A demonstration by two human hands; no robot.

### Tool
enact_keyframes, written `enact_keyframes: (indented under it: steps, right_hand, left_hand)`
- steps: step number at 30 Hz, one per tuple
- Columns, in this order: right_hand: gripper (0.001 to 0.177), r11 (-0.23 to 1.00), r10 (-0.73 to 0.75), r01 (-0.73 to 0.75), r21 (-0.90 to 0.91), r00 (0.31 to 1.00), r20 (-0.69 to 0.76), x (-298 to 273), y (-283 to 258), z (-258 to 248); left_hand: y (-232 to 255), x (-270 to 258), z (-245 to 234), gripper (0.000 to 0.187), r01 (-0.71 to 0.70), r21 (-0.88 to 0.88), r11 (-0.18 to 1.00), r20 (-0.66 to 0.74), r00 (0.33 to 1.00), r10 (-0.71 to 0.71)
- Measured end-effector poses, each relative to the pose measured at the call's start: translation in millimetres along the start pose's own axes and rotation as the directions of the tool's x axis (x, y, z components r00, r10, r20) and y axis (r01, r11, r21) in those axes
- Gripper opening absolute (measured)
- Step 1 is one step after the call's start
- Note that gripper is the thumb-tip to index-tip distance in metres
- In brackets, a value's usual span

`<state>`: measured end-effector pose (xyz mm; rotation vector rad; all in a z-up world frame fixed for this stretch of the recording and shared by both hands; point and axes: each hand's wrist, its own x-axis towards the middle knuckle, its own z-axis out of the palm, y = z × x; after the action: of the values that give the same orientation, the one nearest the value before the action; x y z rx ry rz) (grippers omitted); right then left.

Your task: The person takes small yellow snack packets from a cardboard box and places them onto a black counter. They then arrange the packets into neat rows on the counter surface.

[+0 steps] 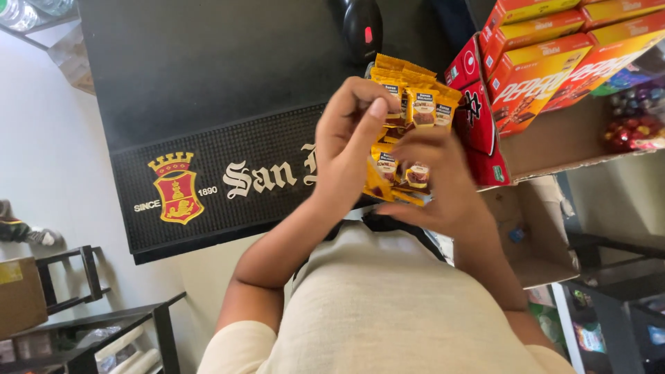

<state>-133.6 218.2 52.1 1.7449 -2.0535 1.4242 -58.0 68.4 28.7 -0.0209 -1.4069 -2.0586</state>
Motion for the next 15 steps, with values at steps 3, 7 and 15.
enact_keyframes:
  steps: [3, 7, 15]
  right_hand:
    - [0.048, 0.999, 0.036, -0.035, -0.039, 0.998, 0.047, -10, -3, 12]
    - [0.034, 0.938, 0.284, -0.267, 0.219, 0.957, -0.051, -40, 16, 27]
    - [0.021, 0.681, 0.501, -0.357, 0.639, 0.864, -0.051, -27, 7, 37]
  left_hand:
    - [-6, -3, -2, 0.015, 0.104, -0.192, 0.976, 0.02, 0.995, -0.102]
    - [4, 2, -20, 0.014, 0.156, -0.294, 0.943, 0.058, 0.988, -0.146]
    - [-14, -18, -55, 0.024, 0.274, 0.071, 0.959, 0.117, 0.953, -0.28]
